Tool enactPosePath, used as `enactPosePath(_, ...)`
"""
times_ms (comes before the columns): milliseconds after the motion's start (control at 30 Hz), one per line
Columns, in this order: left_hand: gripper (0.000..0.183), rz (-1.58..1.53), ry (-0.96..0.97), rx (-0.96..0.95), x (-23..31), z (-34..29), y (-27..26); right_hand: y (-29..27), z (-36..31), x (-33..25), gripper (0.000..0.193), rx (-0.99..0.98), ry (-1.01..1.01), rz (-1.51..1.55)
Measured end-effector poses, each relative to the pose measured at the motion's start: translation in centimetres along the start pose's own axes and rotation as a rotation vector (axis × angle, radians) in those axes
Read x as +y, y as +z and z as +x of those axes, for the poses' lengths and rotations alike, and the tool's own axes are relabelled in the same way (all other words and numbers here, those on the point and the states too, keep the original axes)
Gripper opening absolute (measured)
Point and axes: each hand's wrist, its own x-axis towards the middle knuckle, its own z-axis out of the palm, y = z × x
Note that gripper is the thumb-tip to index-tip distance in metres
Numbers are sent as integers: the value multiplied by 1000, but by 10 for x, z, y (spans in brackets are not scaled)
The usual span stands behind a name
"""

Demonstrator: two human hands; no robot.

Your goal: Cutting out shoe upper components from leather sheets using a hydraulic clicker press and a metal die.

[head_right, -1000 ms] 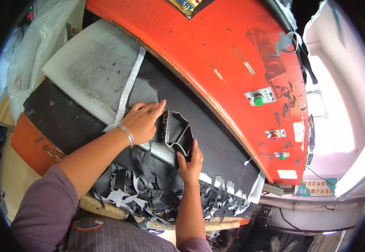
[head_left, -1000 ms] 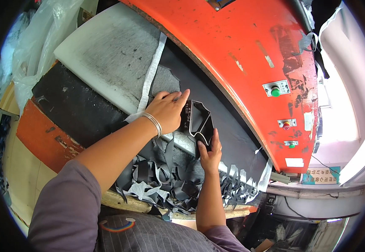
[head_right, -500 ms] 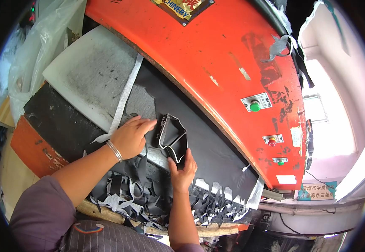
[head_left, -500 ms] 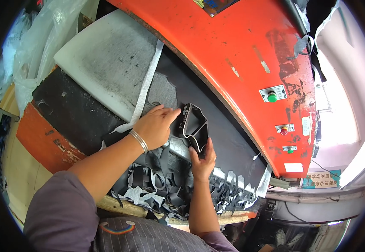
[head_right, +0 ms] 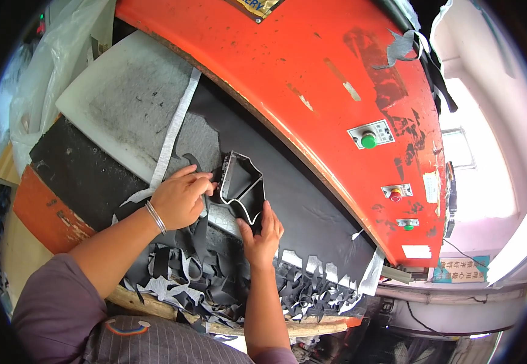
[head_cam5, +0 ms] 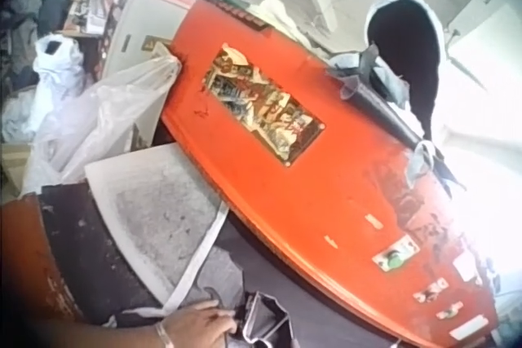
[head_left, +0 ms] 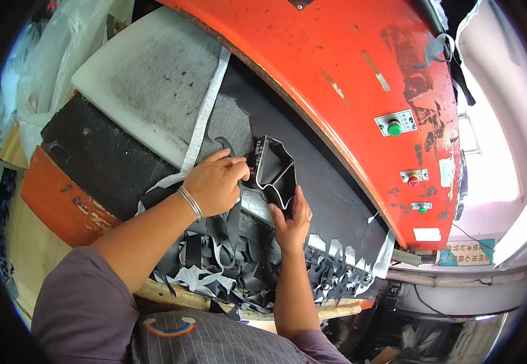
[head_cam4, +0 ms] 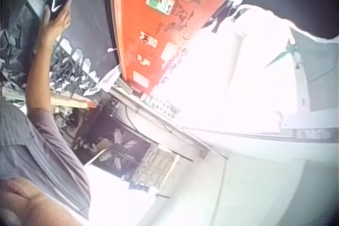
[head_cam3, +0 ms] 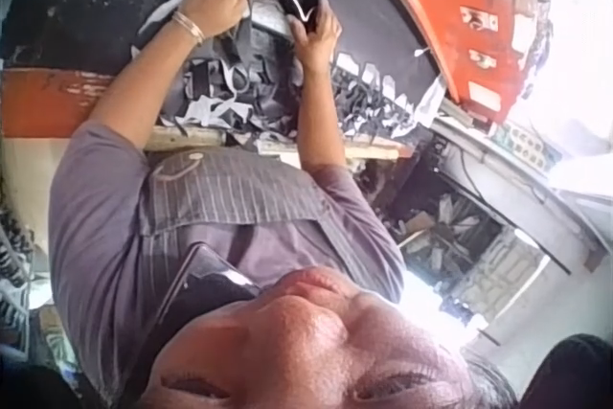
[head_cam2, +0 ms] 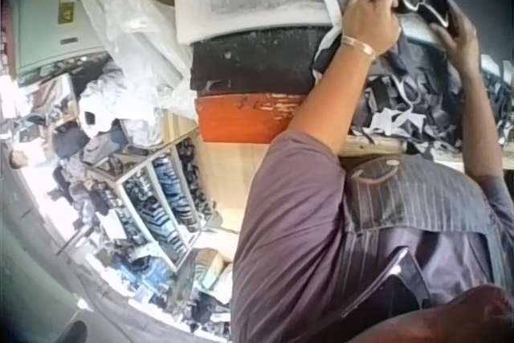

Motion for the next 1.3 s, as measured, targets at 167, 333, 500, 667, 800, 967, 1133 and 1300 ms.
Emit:
enactPosePath(167, 20, -20, -22, -34, -3, 0, -1, 0, 2, 2, 75, -37, 51, 98)
enactPosePath(333, 22, -22, -1, 23, -2, -3, 5, -11, 7, 10, 78, -113, 38, 167)
enactPosePath(500, 17, 18, 0, 10, -4, -4, 5, -10, 8, 7, 75, -105, 52, 142)
enactPosePath(667, 19, -4, 33, 14, -3, -6, 8, -9, 2, 12, 71, -38, 40, 185)
enactPosePath(800, 18, -4, 27, 5, -3, -4, 7, -6, 2, 13, 71, -18, 50, 164)
enactPosePath(967, 20, -3, 21, 5, -3, -5, 10, -5, 0, 11, 72, -5, 50, 125)
enactPosePath(1133, 21, 28, 27, 4, -3, -2, 10, -4, 1, 10, 72, -8, 30, 63)
enactPosePath(1300, 18, 32, 18, -7, -3, 0, 6, -4, 9, 11, 72, -33, 21, 78)
